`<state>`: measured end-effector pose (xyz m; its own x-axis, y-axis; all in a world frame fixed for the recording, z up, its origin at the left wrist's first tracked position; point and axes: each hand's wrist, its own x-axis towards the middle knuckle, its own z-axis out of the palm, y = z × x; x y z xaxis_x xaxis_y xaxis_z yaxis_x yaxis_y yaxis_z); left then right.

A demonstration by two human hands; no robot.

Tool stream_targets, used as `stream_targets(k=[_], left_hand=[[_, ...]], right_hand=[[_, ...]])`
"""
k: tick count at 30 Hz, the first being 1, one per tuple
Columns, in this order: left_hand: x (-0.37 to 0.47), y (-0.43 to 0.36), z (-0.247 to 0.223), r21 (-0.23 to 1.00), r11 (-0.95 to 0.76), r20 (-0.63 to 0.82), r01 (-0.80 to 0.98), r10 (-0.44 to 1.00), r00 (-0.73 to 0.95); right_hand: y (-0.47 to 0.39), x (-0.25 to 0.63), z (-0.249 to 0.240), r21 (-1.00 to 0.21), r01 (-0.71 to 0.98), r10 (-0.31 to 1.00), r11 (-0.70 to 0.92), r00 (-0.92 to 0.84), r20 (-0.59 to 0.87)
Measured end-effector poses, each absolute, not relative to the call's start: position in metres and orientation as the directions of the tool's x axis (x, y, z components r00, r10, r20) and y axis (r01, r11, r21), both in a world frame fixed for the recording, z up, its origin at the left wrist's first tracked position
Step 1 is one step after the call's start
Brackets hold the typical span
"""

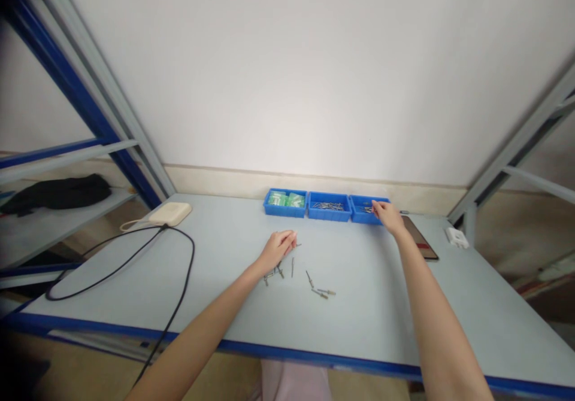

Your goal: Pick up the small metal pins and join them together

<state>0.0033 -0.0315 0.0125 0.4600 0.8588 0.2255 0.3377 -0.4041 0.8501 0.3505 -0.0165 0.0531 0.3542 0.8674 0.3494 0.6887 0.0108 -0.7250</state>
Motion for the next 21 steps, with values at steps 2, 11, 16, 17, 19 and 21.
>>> stream_targets(k=[2,11,16,17,19,21], left_hand=[[0.003,-0.031,0.013,0.85,-0.404,0.231,0.338,0.863,0.45],[0.005,-0.037,0.019,0.817,-0.451,0.255,0.36,0.842,0.476],[0.004,-0.037,0.018,0.816,-0.449,0.248,0.363,0.84,0.482],[0.004,-0.037,0.018,0.818,-0.444,0.244,0.365,0.844,0.478],[0.003,-0.036,0.018,0.817,-0.435,0.237,0.379,0.852,0.466],[0.003,-0.036,0.019,0.801,-0.439,0.23,0.408,0.854,0.467]], right_hand=[[-0.025,0.351,0.057,-0.607,0.786,0.898,-0.116,0.345,0.275],[-0.127,0.208,0.039,-0.267,0.943,0.972,0.197,-0.152,0.181],[-0.138,0.176,0.02,-0.211,0.931,0.949,0.298,-0.266,0.167],[-0.135,0.175,0.018,-0.2,0.935,0.95,0.293,-0.261,0.171],[-0.127,0.177,0.017,-0.165,0.951,0.955,0.263,-0.232,0.186],[-0.118,0.18,0.017,-0.126,0.961,0.954,0.247,-0.219,0.203]])
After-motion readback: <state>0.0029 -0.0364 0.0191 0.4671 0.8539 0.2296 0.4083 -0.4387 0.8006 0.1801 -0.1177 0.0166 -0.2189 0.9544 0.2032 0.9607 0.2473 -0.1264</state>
